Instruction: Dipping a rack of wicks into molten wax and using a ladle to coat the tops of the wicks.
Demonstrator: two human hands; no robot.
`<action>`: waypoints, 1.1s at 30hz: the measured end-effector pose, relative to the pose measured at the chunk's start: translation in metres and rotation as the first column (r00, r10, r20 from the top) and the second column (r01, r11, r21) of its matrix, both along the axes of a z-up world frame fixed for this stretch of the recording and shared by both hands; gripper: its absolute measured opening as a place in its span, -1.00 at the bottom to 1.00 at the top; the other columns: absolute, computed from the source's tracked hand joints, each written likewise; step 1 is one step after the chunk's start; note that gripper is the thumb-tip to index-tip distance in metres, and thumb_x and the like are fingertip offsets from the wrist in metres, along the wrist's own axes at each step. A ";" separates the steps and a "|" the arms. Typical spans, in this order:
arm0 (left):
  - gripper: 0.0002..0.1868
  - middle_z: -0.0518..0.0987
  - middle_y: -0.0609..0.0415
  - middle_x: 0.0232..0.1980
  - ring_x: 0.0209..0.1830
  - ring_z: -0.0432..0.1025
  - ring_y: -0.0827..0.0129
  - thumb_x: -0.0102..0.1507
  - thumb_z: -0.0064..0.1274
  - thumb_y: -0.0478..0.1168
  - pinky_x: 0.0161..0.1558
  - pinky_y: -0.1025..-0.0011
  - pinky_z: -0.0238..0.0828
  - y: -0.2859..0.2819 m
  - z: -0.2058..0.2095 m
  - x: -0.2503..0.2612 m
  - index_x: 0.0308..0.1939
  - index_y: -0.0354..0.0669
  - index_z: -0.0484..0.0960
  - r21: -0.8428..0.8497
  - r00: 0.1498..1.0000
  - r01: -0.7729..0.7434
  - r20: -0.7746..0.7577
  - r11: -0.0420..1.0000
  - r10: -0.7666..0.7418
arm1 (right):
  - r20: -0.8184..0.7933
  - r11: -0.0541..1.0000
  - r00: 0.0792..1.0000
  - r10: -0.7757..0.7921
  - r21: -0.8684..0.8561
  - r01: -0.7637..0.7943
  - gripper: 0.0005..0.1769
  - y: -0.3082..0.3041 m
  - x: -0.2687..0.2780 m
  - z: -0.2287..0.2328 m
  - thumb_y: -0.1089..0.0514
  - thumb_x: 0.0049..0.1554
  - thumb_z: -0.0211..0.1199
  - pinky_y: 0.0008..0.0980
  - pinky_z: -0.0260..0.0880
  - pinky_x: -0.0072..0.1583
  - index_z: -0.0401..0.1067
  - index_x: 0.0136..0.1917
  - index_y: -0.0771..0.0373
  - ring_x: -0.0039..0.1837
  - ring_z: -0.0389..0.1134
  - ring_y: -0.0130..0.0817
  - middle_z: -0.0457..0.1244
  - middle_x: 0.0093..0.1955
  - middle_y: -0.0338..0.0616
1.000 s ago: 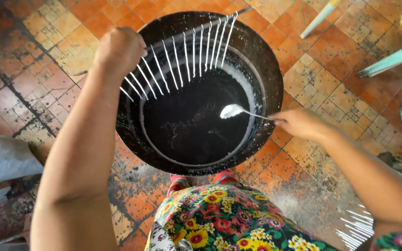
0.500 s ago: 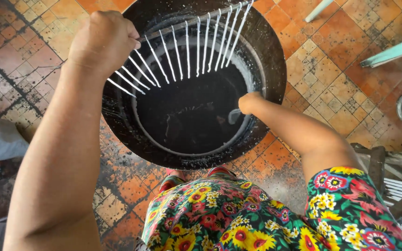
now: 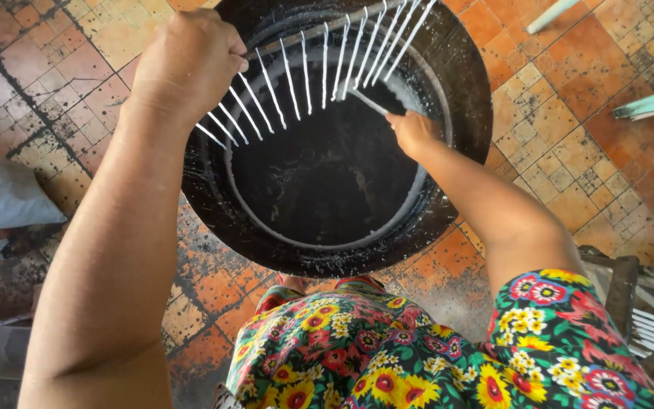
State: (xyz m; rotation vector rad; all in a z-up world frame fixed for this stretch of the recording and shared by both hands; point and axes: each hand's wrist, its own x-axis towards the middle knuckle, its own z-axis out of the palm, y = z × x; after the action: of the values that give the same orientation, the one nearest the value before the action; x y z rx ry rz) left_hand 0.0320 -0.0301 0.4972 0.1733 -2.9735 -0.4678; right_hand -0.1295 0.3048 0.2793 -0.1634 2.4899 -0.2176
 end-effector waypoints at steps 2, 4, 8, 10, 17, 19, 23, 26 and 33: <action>-0.95 0.62 0.01 -0.14 -0.33 0.51 0.05 0.34 0.31 -0.27 -0.44 0.06 0.50 -0.004 -0.003 -0.004 -0.22 -0.15 0.79 -0.005 1.000 0.004 -0.009 1.000 -0.004 | 0.020 0.967 0.968 0.251 0.038 -0.252 -0.15 -0.001 0.005 0.032 0.51 0.23 -0.24 -0.09 0.39 0.13 0.13 0.62 -0.20 0.27 0.30 0.09 0.13 0.49 -0.11; -0.95 0.64 0.00 -0.18 -0.38 0.53 0.08 0.32 0.34 -0.29 -0.46 0.11 0.55 -0.007 -0.008 -0.006 -0.25 -0.14 0.79 -0.048 0.999 0.025 -0.044 0.999 -0.027 | 0.012 0.839 0.876 0.482 0.282 -0.466 -0.30 0.003 0.007 0.049 0.23 0.34 0.00 -0.22 0.43 -0.03 0.09 0.62 -0.39 0.13 0.41 -0.11 0.25 0.29 -0.15; -0.91 0.61 -0.02 -0.13 -0.42 0.49 0.06 0.32 0.35 -0.27 -0.52 0.12 0.52 0.002 -0.013 -0.002 -0.24 -0.20 0.78 -0.027 1.000 0.015 -0.013 1.000 -0.016 | 0.031 0.700 0.756 0.654 0.356 -0.620 -0.49 0.045 0.042 0.117 0.10 0.39 -0.06 -0.39 0.11 -0.41 0.22 0.57 -0.23 -0.41 0.16 -0.37 0.24 -0.26 -0.27; -0.87 0.67 0.04 -0.16 -0.42 0.52 0.12 0.26 0.37 -0.18 -0.47 0.17 0.45 0.002 -0.031 0.000 -0.14 -0.07 0.84 -0.155 0.992 0.061 -0.100 0.986 -0.077 | 0.175 0.732 0.812 0.558 0.358 -0.580 -0.65 0.063 0.068 0.157 0.03 0.44 -0.12 -0.55 0.15 -0.42 0.38 0.39 -0.08 -0.42 0.15 -0.53 0.19 -0.32 -0.40; -0.88 0.58 0.13 -0.31 -0.39 0.63 0.05 0.23 0.29 -0.04 -0.34 0.06 0.68 0.063 -0.122 0.036 -0.27 0.08 0.76 -0.203 0.993 -0.066 0.084 0.977 0.085 | 0.082 0.910 0.924 0.375 0.159 -0.383 -0.64 0.103 0.155 0.216 0.08 0.35 0.03 -0.22 0.37 0.37 0.53 0.32 -0.07 0.22 0.49 -0.25 0.47 0.08 -0.01; -0.90 0.57 0.23 -0.29 -0.37 0.63 0.20 0.19 0.28 -0.02 -0.33 0.19 0.70 0.076 -0.153 0.051 -0.24 0.20 0.77 -0.248 0.985 -0.004 0.167 0.969 0.047 | 0.133 0.953 0.954 0.270 0.103 -0.284 -0.62 0.102 0.166 0.222 0.08 0.35 0.00 -0.18 0.34 0.41 0.52 0.34 -0.07 0.06 0.51 -0.34 0.45 0.09 0.06; -0.91 0.59 0.29 -0.27 -0.32 0.64 0.35 0.23 0.28 -0.03 -0.30 0.32 0.70 0.098 -0.193 0.058 -0.21 0.22 0.77 -0.293 0.958 0.044 0.283 0.955 0.042 | 0.151 0.903 0.907 0.394 0.118 -0.412 -0.62 0.116 0.179 0.210 0.10 0.35 0.00 -0.13 0.37 0.39 0.51 0.34 -0.04 0.21 0.49 -0.19 0.46 0.06 0.00; -0.86 0.63 0.18 -0.22 -0.24 0.64 0.26 0.32 0.18 -0.11 -0.21 0.21 0.70 0.104 -0.246 0.050 -0.08 0.10 0.78 -0.158 0.887 0.033 0.460 0.987 0.044 | 0.179 0.921 0.912 0.368 0.064 -0.384 -0.62 0.116 0.183 0.206 0.09 0.35 0.00 -0.33 0.50 0.15 0.51 0.35 -0.02 -0.06 0.52 -0.39 0.46 -0.01 -0.06; -0.76 0.60 0.07 -0.18 -0.15 0.62 0.22 0.30 0.15 0.01 -0.19 0.25 0.67 0.088 -0.423 0.035 -0.11 0.01 0.75 -0.077 0.893 0.019 0.451 0.997 0.018 | 0.197 0.980 0.960 0.197 -0.006 -0.200 -0.64 0.107 0.187 0.182 0.10 0.35 0.00 -0.56 0.41 -0.13 0.55 0.28 0.09 -0.35 0.31 -0.51 0.43 -0.13 -0.04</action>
State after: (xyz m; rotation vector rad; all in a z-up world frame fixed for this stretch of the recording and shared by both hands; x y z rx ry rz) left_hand 0.0668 0.0574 0.0745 0.3133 -3.4405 -0.3452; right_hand 0.0574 0.4116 0.4616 -0.3665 2.2596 -0.1255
